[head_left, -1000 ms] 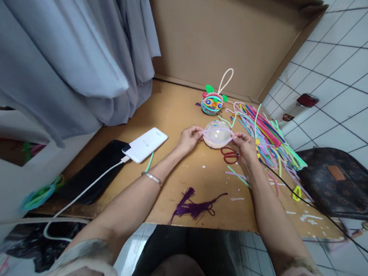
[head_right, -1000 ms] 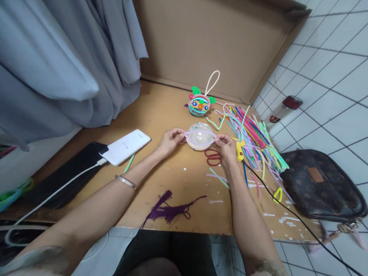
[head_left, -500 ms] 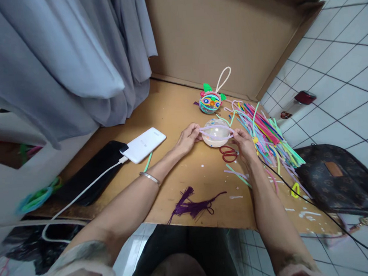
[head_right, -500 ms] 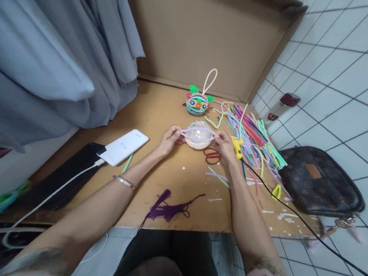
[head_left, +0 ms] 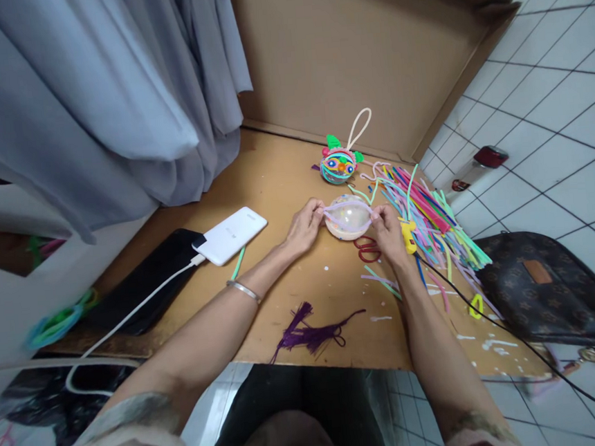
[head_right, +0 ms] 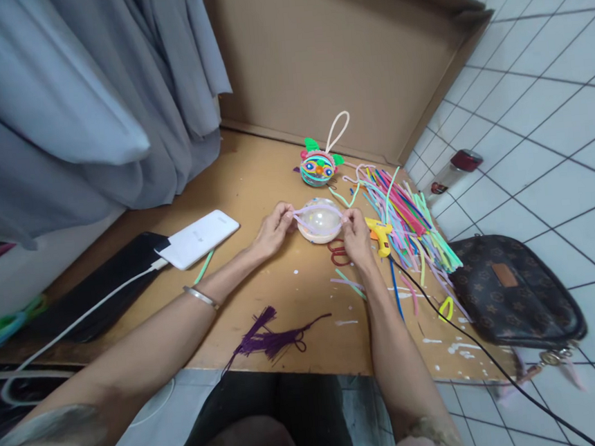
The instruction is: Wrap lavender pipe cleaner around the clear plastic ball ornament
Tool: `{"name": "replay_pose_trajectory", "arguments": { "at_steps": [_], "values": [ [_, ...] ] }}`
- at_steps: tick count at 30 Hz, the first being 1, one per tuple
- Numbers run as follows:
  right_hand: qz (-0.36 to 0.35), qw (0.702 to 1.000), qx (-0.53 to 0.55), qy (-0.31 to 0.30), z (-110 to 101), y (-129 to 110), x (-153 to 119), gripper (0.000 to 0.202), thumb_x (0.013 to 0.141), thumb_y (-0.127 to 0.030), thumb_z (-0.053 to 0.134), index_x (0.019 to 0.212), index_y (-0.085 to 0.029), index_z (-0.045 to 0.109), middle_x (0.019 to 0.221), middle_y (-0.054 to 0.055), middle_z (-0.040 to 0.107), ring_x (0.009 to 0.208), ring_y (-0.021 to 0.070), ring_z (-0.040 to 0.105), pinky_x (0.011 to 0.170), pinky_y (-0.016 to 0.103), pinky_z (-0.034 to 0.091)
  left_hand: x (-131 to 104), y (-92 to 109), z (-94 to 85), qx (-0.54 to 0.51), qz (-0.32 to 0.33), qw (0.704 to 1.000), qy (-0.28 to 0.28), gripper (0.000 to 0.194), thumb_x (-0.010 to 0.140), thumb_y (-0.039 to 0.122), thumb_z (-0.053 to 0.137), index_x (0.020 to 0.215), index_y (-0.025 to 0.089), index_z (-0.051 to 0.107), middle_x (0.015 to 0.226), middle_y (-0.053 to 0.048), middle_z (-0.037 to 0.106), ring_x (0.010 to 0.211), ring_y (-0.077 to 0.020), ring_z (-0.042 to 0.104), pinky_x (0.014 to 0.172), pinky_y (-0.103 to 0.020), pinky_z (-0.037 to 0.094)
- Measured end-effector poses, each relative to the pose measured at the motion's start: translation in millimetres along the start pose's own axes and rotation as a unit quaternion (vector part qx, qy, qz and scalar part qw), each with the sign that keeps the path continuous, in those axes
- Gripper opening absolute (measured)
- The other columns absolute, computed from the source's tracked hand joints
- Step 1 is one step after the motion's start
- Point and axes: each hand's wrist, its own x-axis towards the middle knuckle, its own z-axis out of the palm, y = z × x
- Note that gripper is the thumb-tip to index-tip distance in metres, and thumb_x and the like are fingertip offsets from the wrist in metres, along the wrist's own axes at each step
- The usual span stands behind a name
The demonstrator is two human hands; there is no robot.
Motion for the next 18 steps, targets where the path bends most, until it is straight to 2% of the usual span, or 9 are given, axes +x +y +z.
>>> {"name": "replay_pose_trajectory", "arguments": {
  "at_steps": [6,11,14,18],
  "values": [
    [0.012,1.000,0.014,-0.001,-4.5,-5.4,0.3,0.024,0.092,-0.049,0.048,0.083,-0.027,0.049,0.080,-0.001,0.056,0.081,0.0184,0.057,0.079,0.034,0.048,0.5,-1.1,1.0,-0.040,-0.019,0.999,0.004,0.039,0.097,0.058,0.038,0.089,0.021,0.046,0.073,0.001,0.053,0.067,-0.0144,0.054,0.068,-0.028,0.048],
    [0.014,0.999,0.052,-0.008,-4.2,-9.3,0.1,0.032,0.093,-0.059,0.046,0.087,-0.028,0.044,0.088,0.001,0.059,0.095,0.0220,0.064,0.077,0.035,0.052,1.5,-3.1,0.1,-0.059,-0.038,0.997,0.018,0.040,0.096,0.061,0.037,0.091,0.022,0.044,0.078,0.000,0.057,0.073,-0.0150,0.060,0.069,-0.028,0.053],
    [0.004,0.999,0.047,0.002,-1.3,-9.1,-0.7,0.033,0.093,-0.061,0.045,0.087,-0.028,0.044,0.086,0.001,0.057,0.090,0.0201,0.063,0.074,0.033,0.052,1.6,-3.5,-0.2,-0.072,-0.053,0.996,0.024,0.038,0.097,0.059,0.038,0.094,0.022,0.045,0.083,-0.001,0.060,0.075,-0.0152,0.063,0.072,-0.030,0.056],
    [0.004,1.000,0.019,0.022,0.8,-5.1,-1.1,0.029,0.094,-0.055,0.045,0.085,-0.028,0.045,0.078,-0.002,0.055,0.077,0.0177,0.058,0.073,0.032,0.050,1.6,-4.5,1.7,-0.080,-0.074,0.994,0.029,0.033,0.097,0.054,0.041,0.093,0.022,0.045,0.089,-0.002,0.062,0.079,-0.0153,0.065,0.076,-0.031,0.057]
  ]
}}
